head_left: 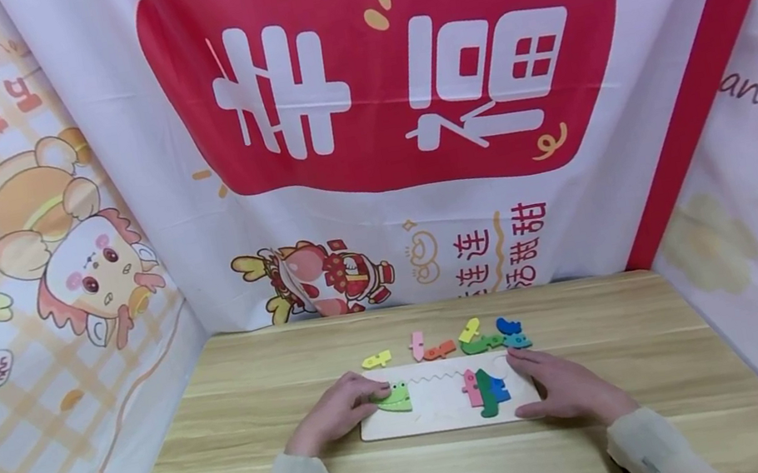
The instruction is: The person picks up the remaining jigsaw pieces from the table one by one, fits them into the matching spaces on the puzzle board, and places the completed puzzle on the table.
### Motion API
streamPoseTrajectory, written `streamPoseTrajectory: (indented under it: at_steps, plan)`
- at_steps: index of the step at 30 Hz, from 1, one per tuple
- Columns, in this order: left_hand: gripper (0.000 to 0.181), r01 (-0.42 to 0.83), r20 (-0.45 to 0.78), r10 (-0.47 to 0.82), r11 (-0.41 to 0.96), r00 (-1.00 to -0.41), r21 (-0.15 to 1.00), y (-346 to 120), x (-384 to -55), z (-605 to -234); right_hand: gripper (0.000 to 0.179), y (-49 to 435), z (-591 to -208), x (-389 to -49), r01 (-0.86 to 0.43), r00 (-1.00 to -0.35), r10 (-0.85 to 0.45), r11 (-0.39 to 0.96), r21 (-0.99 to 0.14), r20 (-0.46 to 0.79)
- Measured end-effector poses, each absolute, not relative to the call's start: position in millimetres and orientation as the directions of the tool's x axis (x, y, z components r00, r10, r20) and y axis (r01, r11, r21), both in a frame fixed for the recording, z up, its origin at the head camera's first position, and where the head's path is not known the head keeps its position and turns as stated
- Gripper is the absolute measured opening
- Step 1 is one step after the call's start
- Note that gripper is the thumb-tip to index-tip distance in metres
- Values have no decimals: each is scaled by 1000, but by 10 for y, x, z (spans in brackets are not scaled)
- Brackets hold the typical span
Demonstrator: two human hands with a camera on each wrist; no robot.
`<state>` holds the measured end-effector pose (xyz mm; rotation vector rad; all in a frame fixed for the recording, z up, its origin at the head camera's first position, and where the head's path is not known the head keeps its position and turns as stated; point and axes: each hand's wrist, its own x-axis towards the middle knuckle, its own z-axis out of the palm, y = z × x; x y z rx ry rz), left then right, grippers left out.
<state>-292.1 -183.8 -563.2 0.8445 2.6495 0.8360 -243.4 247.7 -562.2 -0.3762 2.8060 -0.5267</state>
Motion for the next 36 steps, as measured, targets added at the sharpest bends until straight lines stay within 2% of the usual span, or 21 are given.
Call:
streamPoseTrajectory:
  at_steps: [9,26,36]
  plan:
    - [33,501,-20,602,682,-798,533,-1841,-2876,-5588,101,2475,-5618,-2432,-202,-932,-298,900,-386,-207]
    - [40,475,-30,576,700,-817,533,-1896,-2867,-5630,101,2464,-5601,-2422,-208,-930,-304,899,-386,-206]
    - [63,447,-63,582,685,-811,576,-1896,-2855,-5622,101,2466,-5606,-2423,-204,-929,-304,896,-395,-211]
